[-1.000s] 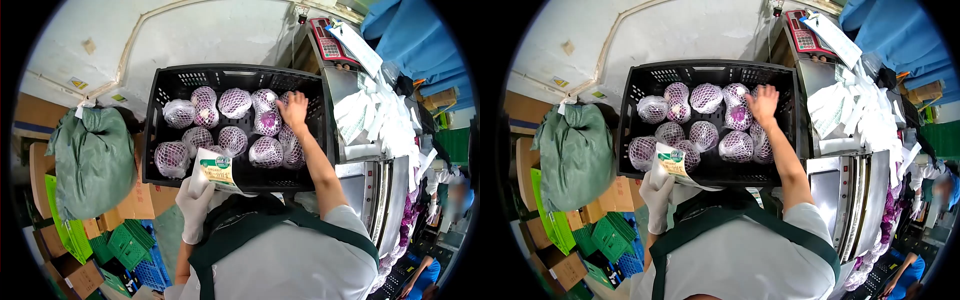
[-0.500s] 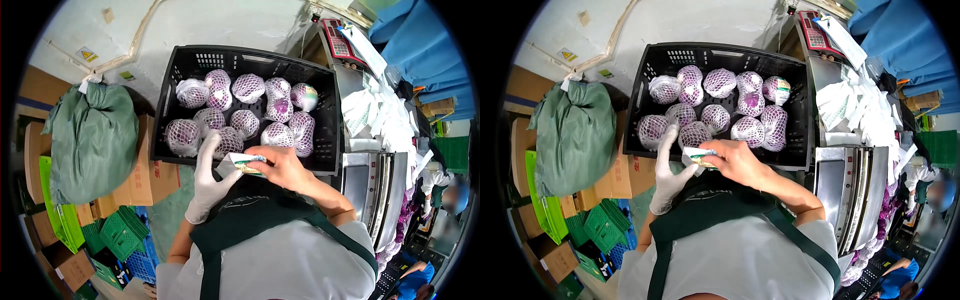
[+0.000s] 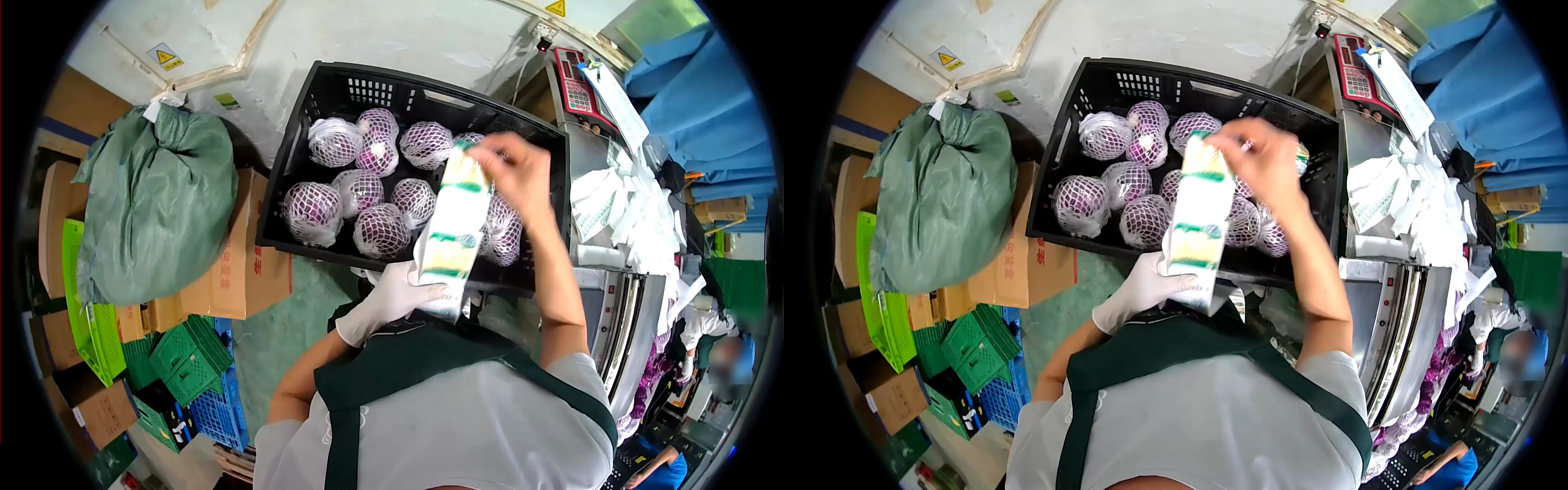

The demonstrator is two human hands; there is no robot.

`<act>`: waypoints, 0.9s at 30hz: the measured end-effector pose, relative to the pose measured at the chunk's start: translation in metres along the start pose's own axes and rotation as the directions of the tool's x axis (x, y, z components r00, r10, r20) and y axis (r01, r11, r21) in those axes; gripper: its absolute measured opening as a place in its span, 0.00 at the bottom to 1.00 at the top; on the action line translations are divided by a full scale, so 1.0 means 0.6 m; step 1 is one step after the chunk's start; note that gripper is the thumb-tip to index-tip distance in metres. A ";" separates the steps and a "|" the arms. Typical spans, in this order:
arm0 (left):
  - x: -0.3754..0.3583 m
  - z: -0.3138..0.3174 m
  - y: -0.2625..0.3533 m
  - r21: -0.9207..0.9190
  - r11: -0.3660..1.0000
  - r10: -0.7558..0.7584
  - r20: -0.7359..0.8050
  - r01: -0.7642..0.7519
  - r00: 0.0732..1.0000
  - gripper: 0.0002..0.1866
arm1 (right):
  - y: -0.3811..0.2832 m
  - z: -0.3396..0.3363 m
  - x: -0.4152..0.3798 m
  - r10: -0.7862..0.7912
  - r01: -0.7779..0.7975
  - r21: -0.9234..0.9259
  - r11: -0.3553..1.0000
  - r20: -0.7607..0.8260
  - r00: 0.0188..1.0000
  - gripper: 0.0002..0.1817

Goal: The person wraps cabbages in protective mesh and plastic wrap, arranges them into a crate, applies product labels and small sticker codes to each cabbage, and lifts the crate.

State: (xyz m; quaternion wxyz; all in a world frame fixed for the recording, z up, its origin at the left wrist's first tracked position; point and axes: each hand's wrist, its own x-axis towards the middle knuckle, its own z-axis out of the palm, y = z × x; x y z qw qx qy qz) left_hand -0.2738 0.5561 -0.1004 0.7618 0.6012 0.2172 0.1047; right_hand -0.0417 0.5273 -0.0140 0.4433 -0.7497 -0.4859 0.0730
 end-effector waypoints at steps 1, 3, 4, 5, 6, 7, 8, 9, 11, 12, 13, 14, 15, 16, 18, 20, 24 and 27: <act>0.000 -0.005 0.002 -0.005 0.994 -0.113 0.040 0.114 0.993 0.16 | 0.038 -0.002 0.032 0.133 -0.131 0.030 0.991 -0.080 0.988 0.22; -0.006 -0.028 0.006 -0.017 0.966 -0.260 -0.032 0.259 0.965 0.16 | 0.138 -0.015 0.081 0.260 -0.253 -0.131 0.958 0.031 0.965 0.32; -0.018 -0.057 0.010 -0.029 0.956 -0.295 -0.143 0.293 0.945 0.16 | 0.189 -0.005 0.084 0.277 -0.258 -0.152 0.954 0.116 0.954 0.33; -0.026 -0.093 0.029 0.247 0.929 -0.182 -0.339 0.274 0.923 0.17 | 0.236 0.009 0.080 0.295 -0.263 -0.173 0.949 0.199 0.935 0.34; -0.045 -0.125 0.047 0.193 0.964 -0.065 -0.498 0.184 0.865 0.17 | 0.297 0.032 0.063 0.222 -0.137 -0.321 0.937 0.246 0.944 0.36; -0.068 -0.155 0.073 0.228 0.964 0.037 -0.627 0.137 0.778 0.16 | 0.344 0.053 0.045 0.154 0.001 -0.453 0.891 0.305 0.940 0.37; -0.117 -0.236 0.022 0.181 0.983 0.153 -0.775 -0.016 0.613 0.15 | 0.357 0.065 0.029 0.298 -0.019 -0.628 0.778 0.342 0.891 0.41; -0.126 -0.243 0.076 0.358 0.934 0.312 -0.806 -0.005 0.502 0.16 | 0.380 0.073 0.017 0.334 -0.013 -0.691 0.723 0.333 0.882 0.43; -0.179 -0.281 0.104 0.382 0.916 0.338 -0.901 0.126 0.271 0.16 | 0.372 0.078 0.009 0.181 0.014 -0.723 0.691 0.191 0.965 0.42; -0.204 -0.288 0.103 0.352 0.933 0.322 -0.909 0.075 0.265 0.17 | 0.388 0.082 0.005 -0.007 0.120 -0.706 0.698 0.160 0.987 0.39; -0.224 -0.289 0.103 0.324 0.946 0.308 -0.914 0.019 0.263 0.17 | 0.386 0.091 -0.005 -0.002 0.118 -0.700 0.705 0.164 0.986 0.39; -0.231 -0.280 0.097 0.305 0.952 0.282 -0.912 0.035 0.299 0.18 | 0.380 0.098 -0.013 -0.117 0.164 -0.617 0.770 0.116 0.986 0.35; -0.232 -0.269 0.086 0.332 0.941 0.294 -0.896 0.063 0.334 0.17 | 0.377 0.101 -0.015 -0.228 0.223 -0.532 0.817 0.057 0.972 0.31; -0.222 -0.248 0.085 0.336 0.940 0.275 -0.855 0.065 0.441 0.17 | 0.407 0.125 -0.036 -0.160 0.186 -0.445 0.876 0.095 0.983 0.29; -0.191 -0.191 0.076 0.186 0.980 0.113 -0.809 0.070 0.577 0.15 | 0.439 0.154 -0.070 -0.125 0.202 -0.582 0.788 0.171 0.977 0.28; -0.138 -0.137 0.087 0.097 0.973 -0.081 -0.709 0.211 0.701 0.13 | 0.435 0.156 -0.063 -0.116 0.197 -0.593 0.781 0.173 0.978 0.27; -0.057 -0.084 0.049 0.182 0.962 -0.118 -0.393 0.202 0.912 0.15 | 0.297 0.119 -0.036 0.173 -0.076 -0.346 0.935 0.259 0.950 0.29; -0.020 -0.043 0.084 0.218 0.899 -0.312 -0.286 0.379 0.906 0.15 | 0.108 0.060 -0.056 -0.025 -0.489 0.622 0.611 0.633 0.774 0.32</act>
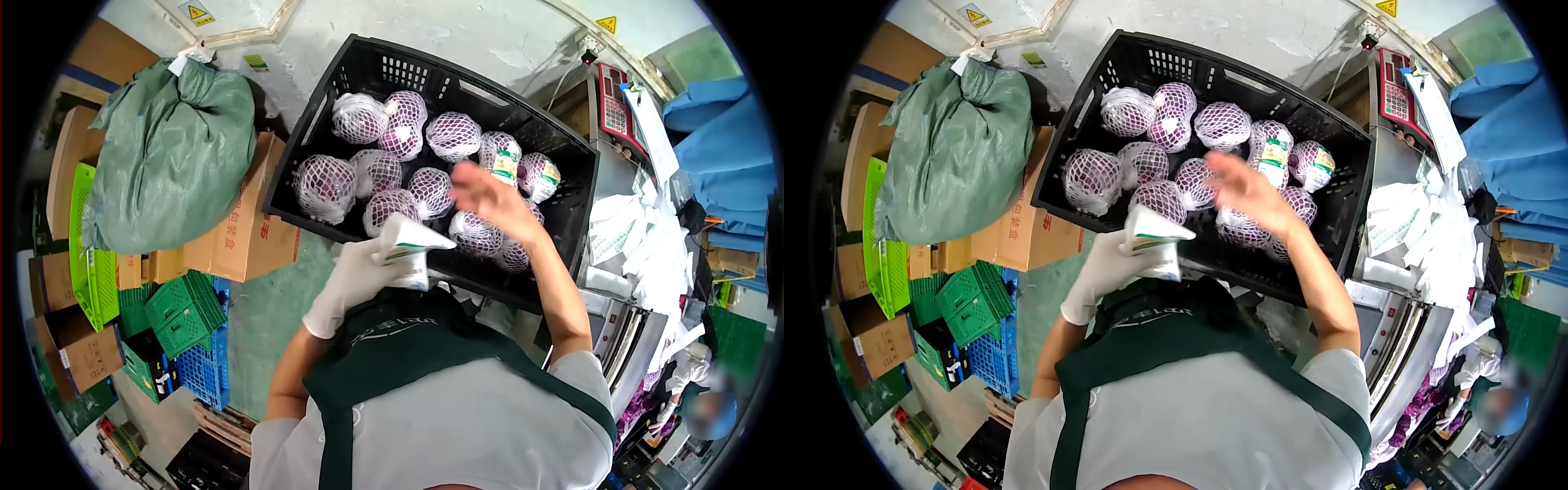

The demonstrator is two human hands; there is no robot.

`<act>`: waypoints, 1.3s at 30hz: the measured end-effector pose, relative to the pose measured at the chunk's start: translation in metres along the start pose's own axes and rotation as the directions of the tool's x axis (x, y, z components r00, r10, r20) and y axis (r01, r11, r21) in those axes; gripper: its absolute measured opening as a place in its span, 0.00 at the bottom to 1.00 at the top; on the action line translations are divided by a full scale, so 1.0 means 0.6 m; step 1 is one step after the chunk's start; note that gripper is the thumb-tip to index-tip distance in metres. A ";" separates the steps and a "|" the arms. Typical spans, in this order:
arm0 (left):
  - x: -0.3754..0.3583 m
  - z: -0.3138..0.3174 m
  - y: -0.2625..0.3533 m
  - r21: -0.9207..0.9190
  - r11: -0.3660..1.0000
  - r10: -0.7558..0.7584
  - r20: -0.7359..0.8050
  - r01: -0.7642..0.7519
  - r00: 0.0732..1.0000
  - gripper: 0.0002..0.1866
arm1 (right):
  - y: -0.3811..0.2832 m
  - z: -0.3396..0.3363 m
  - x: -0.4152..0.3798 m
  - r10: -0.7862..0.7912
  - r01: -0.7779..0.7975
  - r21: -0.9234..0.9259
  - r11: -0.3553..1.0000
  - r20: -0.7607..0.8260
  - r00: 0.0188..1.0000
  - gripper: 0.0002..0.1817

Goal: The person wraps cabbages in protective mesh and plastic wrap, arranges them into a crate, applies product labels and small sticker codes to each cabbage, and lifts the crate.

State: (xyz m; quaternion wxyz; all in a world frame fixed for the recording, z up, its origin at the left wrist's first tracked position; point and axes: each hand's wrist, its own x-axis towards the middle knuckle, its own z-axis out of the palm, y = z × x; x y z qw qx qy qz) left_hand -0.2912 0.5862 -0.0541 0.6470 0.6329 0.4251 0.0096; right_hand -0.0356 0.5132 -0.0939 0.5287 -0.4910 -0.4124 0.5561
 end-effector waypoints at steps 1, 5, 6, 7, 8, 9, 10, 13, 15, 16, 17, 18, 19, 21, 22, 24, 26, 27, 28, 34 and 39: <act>0.006 0.006 0.001 0.035 0.999 -0.004 0.052 0.002 0.999 0.15 | -0.038 0.043 -0.018 0.067 -0.062 -0.116 0.991 0.039 0.997 0.27; 0.026 0.011 -0.004 0.299 0.912 0.301 -0.023 -0.280 0.954 0.41 | -0.077 0.129 -0.043 -0.127 0.052 -0.699 0.714 -0.057 0.990 0.06; 0.033 0.013 -0.013 0.421 0.781 0.550 -0.113 -0.462 0.827 0.48 | -0.067 0.131 -0.044 -0.253 0.137 -0.734 0.665 -0.048 0.966 0.07; 0.037 0.011 -0.017 0.248 0.763 0.643 -0.196 -0.597 0.741 0.53 | -0.063 0.131 -0.044 -0.285 0.173 -0.737 0.653 -0.028 0.958 0.07; 0.037 0.004 -0.018 0.244 0.692 0.721 -0.254 -0.679 0.644 0.50 | -0.062 0.133 -0.044 -0.317 0.207 -0.739 0.641 -0.010 0.948 0.08; 0.035 0.001 -0.010 0.196 0.705 0.707 -0.262 -0.682 0.657 0.43 | -0.062 0.135 -0.044 -0.317 0.208 -0.739 0.641 -0.008 0.948 0.08; 0.035 0.002 -0.005 0.146 0.716 0.693 -0.268 -0.683 0.669 0.35 | -0.063 0.136 -0.043 -0.320 0.213 -0.745 0.632 0.000 0.947 0.09; 0.045 0.030 -0.017 -0.010 0.690 0.670 -0.368 -0.724 0.644 0.05 | -0.073 0.142 -0.043 -0.333 0.239 -0.775 0.585 0.039 0.942 0.13; 0.047 0.031 -0.024 0.044 0.700 0.667 -0.396 -0.712 0.631 0.06 | -0.083 0.154 -0.041 -0.353 0.290 -0.756 0.588 0.083 0.932 0.19; 0.047 0.032 -0.027 0.097 0.711 0.664 -0.419 -0.696 0.620 0.09 | -0.075 0.156 -0.041 -0.348 0.292 -0.763 0.577 0.093 0.933 0.18; 0.046 0.037 -0.027 -0.003 0.700 0.634 -0.458 -0.714 0.623 0.13 | -0.060 0.154 -0.040 -0.360 0.295 -0.778 0.555 0.096 0.928 0.16; 0.045 0.037 -0.030 -0.018 0.710 0.619 -0.462 -0.704 0.636 0.14 | -0.051 0.153 -0.037 -0.370 0.298 -0.791 0.534 0.097 0.924 0.14; 0.053 0.035 -0.048 -0.077 0.728 0.583 -0.452 -0.681 0.675 0.12 | -0.051 0.152 -0.034 -0.367 0.300 -0.789 0.537 0.101 0.925 0.14; 0.061 0.035 -0.057 -0.136 0.743 0.545 -0.445 -0.655 0.710 0.11 | -0.063 0.147 -0.018 -0.461 0.379 -0.800 0.466 0.146 0.875 0.08; 0.059 0.036 -0.043 -0.158 0.776 0.508 -0.418 -0.611 0.753 0.11 | -0.073 0.136 -0.002 -0.560 0.493 -0.784 0.377 0.232 0.795 0.04; 0.067 0.043 -0.048 -0.105 0.830 0.477 -0.376 -0.548 0.794 0.12 | -0.084 0.099 0.017 -0.460 0.418 -0.815 0.401 0.216 0.861 0.06; 0.067 0.049 -0.070 0.141 0.817 0.558 -0.440 -0.560 0.704 0.13 | -0.105 0.085 0.038 0.054 -0.048 -0.556 0.830 -0.005 0.999 0.12; 0.064 0.047 -0.065 0.073 0.805 0.557 -0.436 -0.589 0.707 0.10 | -0.096 0.078 0.050 0.073 -0.039 -0.486 0.873 0.052 0.996 0.14; 0.064 0.044 -0.056 0.072 0.807 0.554 -0.435 -0.586 0.710 0.10 | -0.081 0.072 0.058 0.088 -0.035 -0.411 0.911 0.110 0.990 0.16; 0.044 0.048 -0.011 -0.499 0.715 0.234 -0.489 -0.489 0.841 0.08 | -0.019 0.110 0.031 0.165 -0.132 -0.410 0.903 0.047 0.985 0.12; 0.055 0.056 -0.063 -0.122 0.853 0.312 -0.660 -0.507 0.684 0.03 | -0.020 0.125 0.013 -0.313 0.302 -0.718 0.628 0.122 0.942 0.08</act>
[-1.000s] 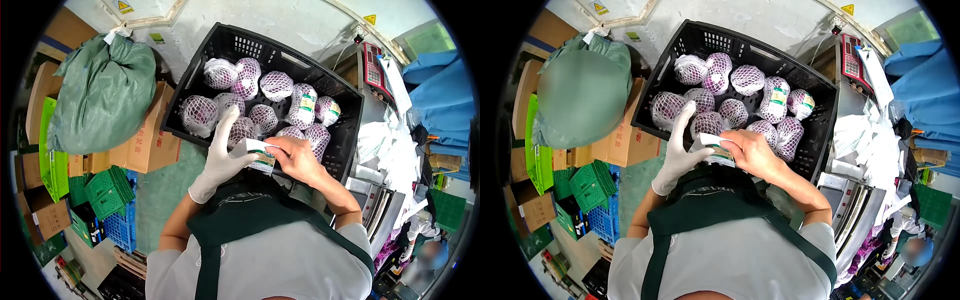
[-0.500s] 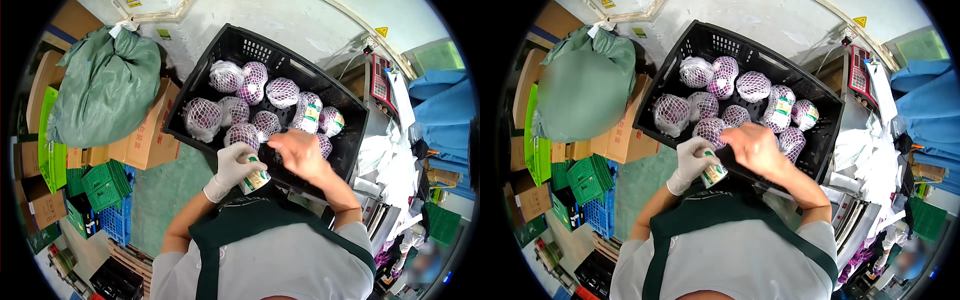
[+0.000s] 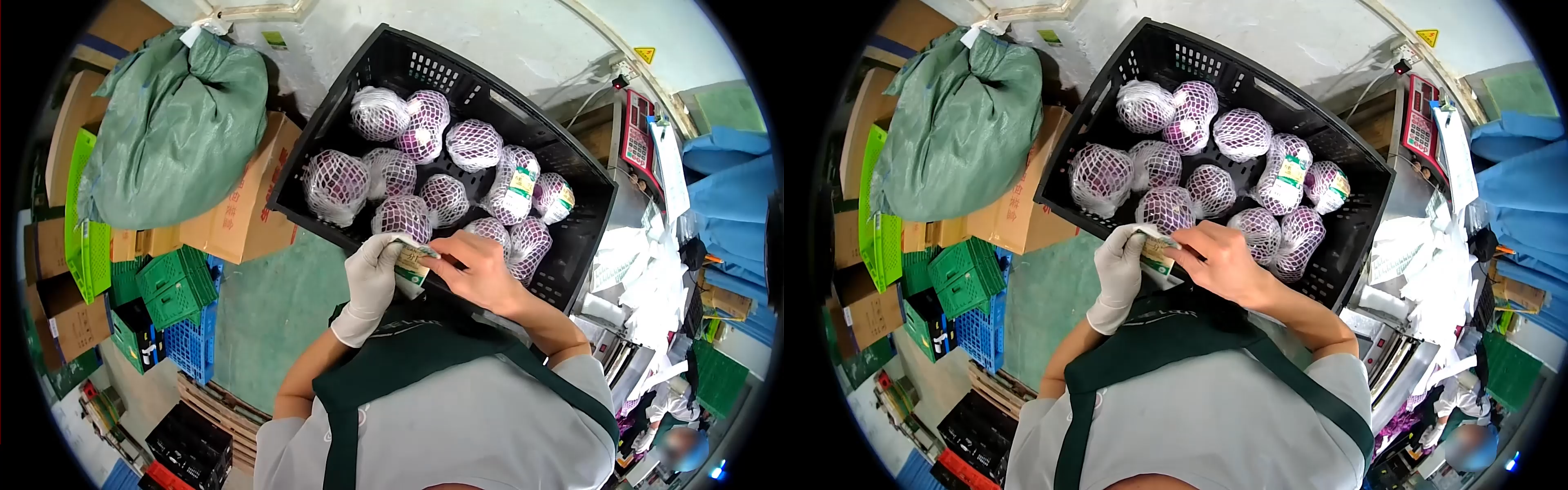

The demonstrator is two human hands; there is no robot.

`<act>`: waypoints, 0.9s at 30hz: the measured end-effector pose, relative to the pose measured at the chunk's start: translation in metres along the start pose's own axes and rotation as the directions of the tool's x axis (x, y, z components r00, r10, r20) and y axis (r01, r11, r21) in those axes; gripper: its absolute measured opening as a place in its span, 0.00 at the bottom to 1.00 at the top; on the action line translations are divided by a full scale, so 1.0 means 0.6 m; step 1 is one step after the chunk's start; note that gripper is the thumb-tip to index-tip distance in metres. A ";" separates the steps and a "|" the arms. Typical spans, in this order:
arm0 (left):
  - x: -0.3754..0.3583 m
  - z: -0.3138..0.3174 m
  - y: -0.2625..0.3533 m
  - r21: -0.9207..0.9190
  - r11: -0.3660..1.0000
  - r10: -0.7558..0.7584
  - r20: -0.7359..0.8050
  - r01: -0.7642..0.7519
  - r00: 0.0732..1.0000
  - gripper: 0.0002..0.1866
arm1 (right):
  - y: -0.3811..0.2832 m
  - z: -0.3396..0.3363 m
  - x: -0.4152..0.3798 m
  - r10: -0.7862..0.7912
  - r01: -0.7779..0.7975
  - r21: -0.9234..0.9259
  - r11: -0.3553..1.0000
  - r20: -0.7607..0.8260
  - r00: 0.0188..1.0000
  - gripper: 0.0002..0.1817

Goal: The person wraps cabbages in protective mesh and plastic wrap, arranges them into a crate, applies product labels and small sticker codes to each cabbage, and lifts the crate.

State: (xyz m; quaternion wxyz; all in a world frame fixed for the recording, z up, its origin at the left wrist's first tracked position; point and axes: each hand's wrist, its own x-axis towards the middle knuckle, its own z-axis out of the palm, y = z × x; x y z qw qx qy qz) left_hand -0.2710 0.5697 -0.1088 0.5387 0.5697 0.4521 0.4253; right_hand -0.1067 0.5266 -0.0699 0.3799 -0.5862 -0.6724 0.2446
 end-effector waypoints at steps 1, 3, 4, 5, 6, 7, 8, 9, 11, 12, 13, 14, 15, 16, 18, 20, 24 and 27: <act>-0.003 -0.005 -0.003 0.003 1.000 0.000 -0.003 0.000 1.000 0.03 | -0.004 -0.004 0.003 -0.146 0.141 -0.124 0.982 -0.034 0.989 0.07; -0.006 -0.018 0.000 0.005 0.998 0.068 0.036 -0.069 0.997 0.03 | -0.024 -0.017 0.006 -0.049 0.049 -0.005 0.999 0.001 0.999 0.06; -0.007 -0.017 0.006 -0.076 0.997 -0.023 0.017 0.024 1.000 0.08 | -0.028 -0.019 0.006 0.086 -0.089 0.139 0.986 0.030 0.996 0.05; -0.006 -0.020 0.013 -0.075 0.997 -0.024 0.018 0.025 1.000 0.08 | -0.030 -0.019 0.005 0.213 -0.226 0.276 0.934 0.077 0.974 0.04; -0.004 -0.023 0.020 0.043 0.999 -0.027 0.125 0.021 0.992 0.09 | -0.018 -0.022 0.012 0.067 -0.065 0.173 0.983 -0.002 0.998 0.03; -0.004 -0.024 0.023 0.160 0.987 -0.042 0.228 0.005 0.973 0.11 | 0.003 -0.021 0.012 0.027 -0.023 0.089 0.996 -0.041 0.999 0.03; -0.003 -0.011 0.020 0.117 0.988 0.069 0.239 -0.099 0.968 0.17 | 0.023 -0.027 0.014 0.213 -0.204 0.278 0.939 -0.003 0.977 0.05; -0.006 -0.011 0.032 0.173 0.985 -0.080 0.328 0.023 0.941 0.22 | 0.029 -0.048 0.036 0.453 -0.385 0.526 0.759 -0.002 0.891 0.05; -0.024 -0.013 0.007 0.203 0.975 -0.166 0.381 0.093 0.910 0.21 | 0.080 -0.111 0.093 0.519 -0.404 0.447 0.798 -0.172 0.837 0.06; -0.028 -0.013 0.002 0.206 0.975 -0.164 0.381 0.090 0.910 0.21 | 0.097 -0.128 0.104 0.466 -0.337 0.452 0.826 -0.209 0.860 0.09; -0.030 -0.014 -0.001 0.099 0.983 -0.178 0.279 0.156 0.944 0.20 | 0.100 -0.135 0.102 0.457 -0.355 0.476 0.804 -0.113 0.882 0.12; -0.033 -0.016 -0.002 -0.015 0.977 -0.207 0.175 0.213 0.963 0.19 | 0.095 -0.123 0.094 0.408 -0.353 0.540 0.764 0.020 0.913 0.14; -0.029 -0.019 -0.001 -0.099 0.966 -0.229 0.115 0.241 0.967 0.18 | 0.087 -0.100 0.079 0.342 -0.360 0.599 0.715 0.149 0.928 0.16; -0.025 -0.024 0.002 -0.096 0.966 -0.231 0.090 0.239 0.969 0.17 | 0.083 -0.067 0.059 0.207 -0.285 0.475 0.833 0.211 0.955 0.21; -0.020 -0.020 0.011 -0.192 0.953 -0.233 0.028 0.234 0.972 0.14 | 0.016 -0.022 0.028 0.236 -0.406 0.329 0.853 0.451 0.861 0.20; -0.027 -0.025 0.005 -0.118 0.971 -0.208 0.018 0.209 0.978 0.14 | -0.014 0.000 0.006 0.281 -0.409 0.260 0.875 0.416 0.865 0.11; -0.024 -0.018 0.023 0.123 0.978 -0.178 0.086 0.166 0.980 0.23 | 0.007 -0.002 0.021 0.067 -0.101 0.195 0.976 0.177 0.982 0.05; -0.022 0.002 0.016 0.175 0.979 -0.151 0.265 0.106 0.952 0.31 | 0.065 -0.052 0.073 0.271 -0.286 0.139 0.948 0.114 0.956 0.05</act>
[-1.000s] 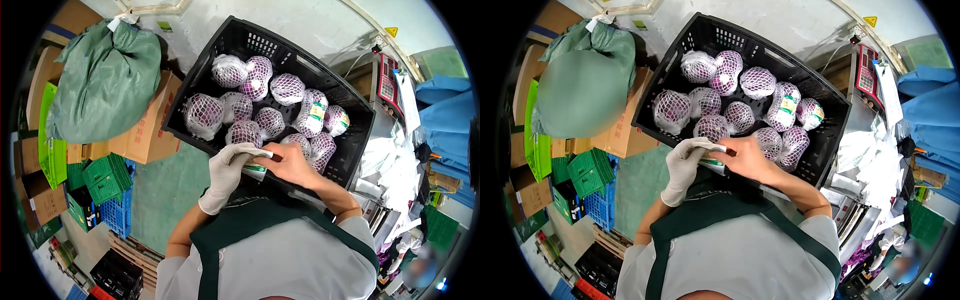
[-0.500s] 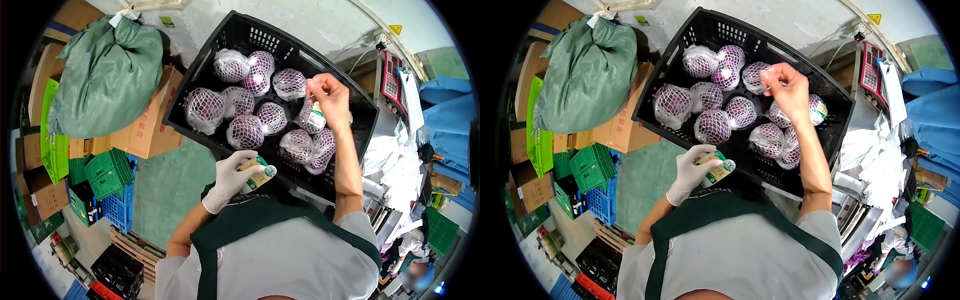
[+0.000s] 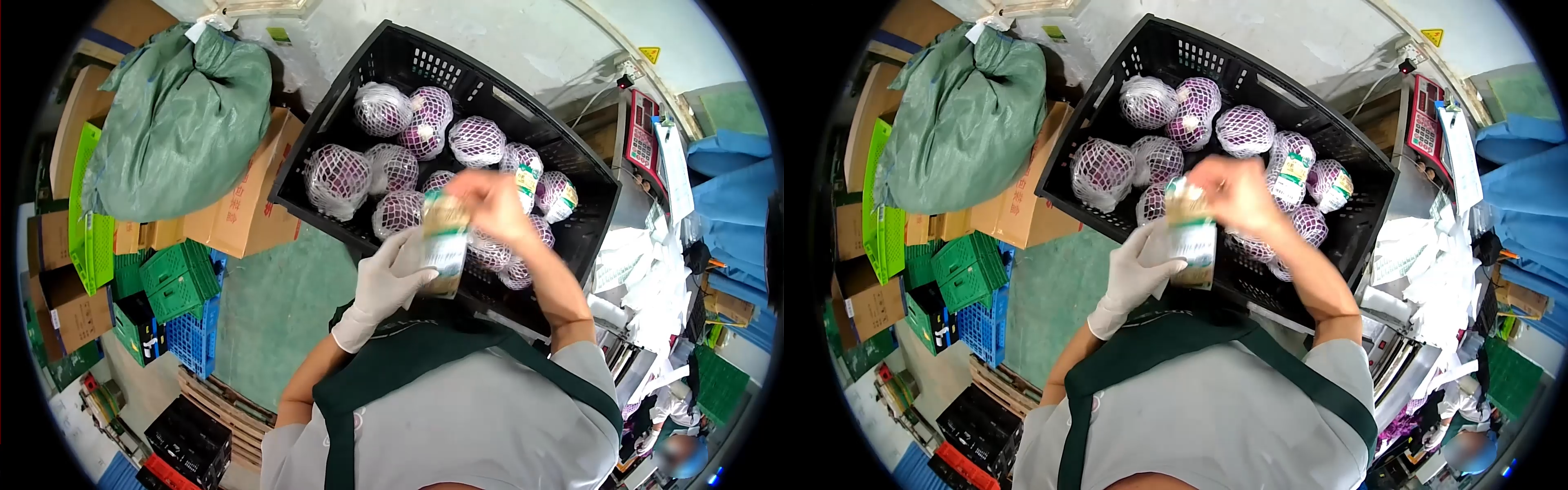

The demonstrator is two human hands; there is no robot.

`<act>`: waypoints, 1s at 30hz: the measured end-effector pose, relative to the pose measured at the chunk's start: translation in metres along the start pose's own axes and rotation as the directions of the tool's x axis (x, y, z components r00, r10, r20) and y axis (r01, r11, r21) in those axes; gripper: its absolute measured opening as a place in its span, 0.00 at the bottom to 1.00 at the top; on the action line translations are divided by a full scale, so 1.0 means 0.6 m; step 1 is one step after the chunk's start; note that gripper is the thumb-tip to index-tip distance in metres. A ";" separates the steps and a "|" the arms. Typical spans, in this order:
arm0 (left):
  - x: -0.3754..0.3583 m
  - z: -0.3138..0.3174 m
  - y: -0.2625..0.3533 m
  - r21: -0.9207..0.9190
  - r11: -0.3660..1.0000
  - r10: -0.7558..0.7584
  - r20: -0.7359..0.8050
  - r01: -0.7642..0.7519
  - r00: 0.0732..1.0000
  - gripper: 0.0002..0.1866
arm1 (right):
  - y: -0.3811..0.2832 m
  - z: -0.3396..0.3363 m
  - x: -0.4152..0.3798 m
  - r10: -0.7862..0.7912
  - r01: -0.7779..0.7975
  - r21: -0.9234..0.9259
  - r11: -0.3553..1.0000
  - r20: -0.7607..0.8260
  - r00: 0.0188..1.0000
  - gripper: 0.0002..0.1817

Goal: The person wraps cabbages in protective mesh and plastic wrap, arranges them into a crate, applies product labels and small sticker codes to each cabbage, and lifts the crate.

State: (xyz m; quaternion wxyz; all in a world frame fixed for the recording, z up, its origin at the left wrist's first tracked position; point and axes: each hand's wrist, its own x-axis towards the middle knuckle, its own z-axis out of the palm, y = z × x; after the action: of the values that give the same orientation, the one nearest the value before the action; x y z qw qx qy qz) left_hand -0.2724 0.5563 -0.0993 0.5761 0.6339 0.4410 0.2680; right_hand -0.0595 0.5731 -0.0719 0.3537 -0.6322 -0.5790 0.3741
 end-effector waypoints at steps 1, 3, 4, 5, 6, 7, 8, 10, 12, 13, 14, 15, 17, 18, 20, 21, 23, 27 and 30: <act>-0.002 0.000 0.000 0.001 0.994 -0.112 0.077 0.113 0.991 0.28 | -0.009 -0.029 0.019 0.006 -0.007 -0.019 1.000 -0.098 0.995 0.04; -0.004 -0.003 -0.003 0.013 0.975 -0.221 0.148 0.221 0.964 0.25 | 0.030 -0.080 0.059 -0.021 0.043 0.103 0.994 -0.208 0.978 0.06; -0.005 -0.007 -0.006 -0.070 0.971 -0.221 0.125 0.230 0.967 0.22 | 0.029 -0.105 0.081 0.199 -0.168 0.139 0.976 -0.259 0.945 0.08; -0.008 -0.011 -0.008 -0.153 0.959 -0.224 0.104 0.238 0.969 0.20 | 0.066 -0.119 0.105 0.151 -0.169 -0.016 0.985 -0.374 0.915 0.11; -0.010 -0.017 -0.007 -0.185 0.963 -0.191 0.053 0.198 0.980 0.19 | 0.123 -0.129 0.126 0.085 -0.115 -0.053 0.992 -0.398 0.914 0.20; -0.011 -0.025 -0.015 -0.262 0.946 -0.189 0.039 0.193 0.981 0.19 | 0.184 -0.120 0.145 0.039 -0.109 -0.144 0.984 -0.417 0.908 0.23; -0.014 -0.033 -0.023 -0.337 0.923 -0.189 0.025 0.187 0.982 0.18 | 0.226 -0.110 0.154 -0.006 -0.105 -0.234 0.967 -0.431 0.902 0.25; -0.014 -0.047 0.002 -0.341 0.911 -0.244 0.007 0.232 0.970 0.18 | 0.254 -0.086 0.145 0.058 -0.223 -0.718 0.660 -0.248 0.967 0.38; -0.020 -0.057 0.012 -0.249 0.946 -0.228 -0.057 0.208 0.972 0.17 | 0.254 -0.075 0.142 0.180 -0.403 -0.797 0.450 -0.361 0.915 0.41; -0.024 -0.058 0.012 -0.255 0.935 -0.272 -0.070 0.246 0.960 0.17 | 0.223 -0.074 0.138 0.216 -0.388 -0.814 0.433 -0.324 0.921 0.38; -0.029 -0.060 0.010 -0.252 0.936 -0.273 -0.077 0.247 0.959 0.17 | 0.225 -0.066 0.129 0.214 -0.382 -0.813 0.439 -0.319 0.923 0.38; -0.033 -0.062 0.005 -0.249 0.938 -0.271 -0.087 0.242 0.959 0.17 | 0.233 -0.057 0.124 -0.156 -0.184 -0.823 0.537 -0.312 0.937 0.36; -0.032 -0.062 0.008 -0.279 0.941 -0.229 -0.100 0.193 0.968 0.16 | 0.247 -0.043 0.127 -0.548 0.163 -0.791 0.589 -0.244 0.800 0.32; -0.031 -0.061 0.014 -0.284 0.938 -0.236 -0.109 0.197 0.966 0.16 | 0.278 -0.030 0.132 -0.492 0.168 -0.756 0.633 -0.225 0.841 0.31; -0.028 -0.064 0.032 -0.300 0.939 -0.205 -0.100 0.167 0.974 0.17 | 0.347 -0.003 0.130 -0.340 0.032 -0.719 0.694 -0.289 0.895 0.30; -0.025 -0.068 0.047 -0.257 0.957 -0.168 -0.123 0.133 0.978 0.17 | 0.339 0.000 0.137 -0.291 0.003 -0.689 0.725 -0.302 0.908 0.30; -0.022 -0.082 0.069 -0.213 0.975 -0.095 -0.159 0.060 0.983 0.18 | 0.326 0.001 0.143 -0.216 -0.050 -0.761 0.646 -0.246 0.945 0.31; -0.001 -0.108 0.088 -0.375 0.925 -0.016 -0.214 -0.067 0.977 0.18 | 0.127 0.002 0.089 -0.114 0.093 -0.220 0.971 -0.085 0.990 0.33; 0.013 -0.115 0.111 -0.393 0.919 -0.087 -0.312 -0.045 0.946 0.18 | 0.002 0.040 -0.015 -0.248 -0.179 0.668 0.722 0.491 0.835 0.24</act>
State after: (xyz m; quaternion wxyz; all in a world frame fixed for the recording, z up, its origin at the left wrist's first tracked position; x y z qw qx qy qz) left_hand -0.3107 0.6007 -0.0232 0.6146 0.4474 0.4730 0.4453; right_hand -0.0804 0.5645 -0.0836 0.3890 -0.3078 -0.4852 0.7201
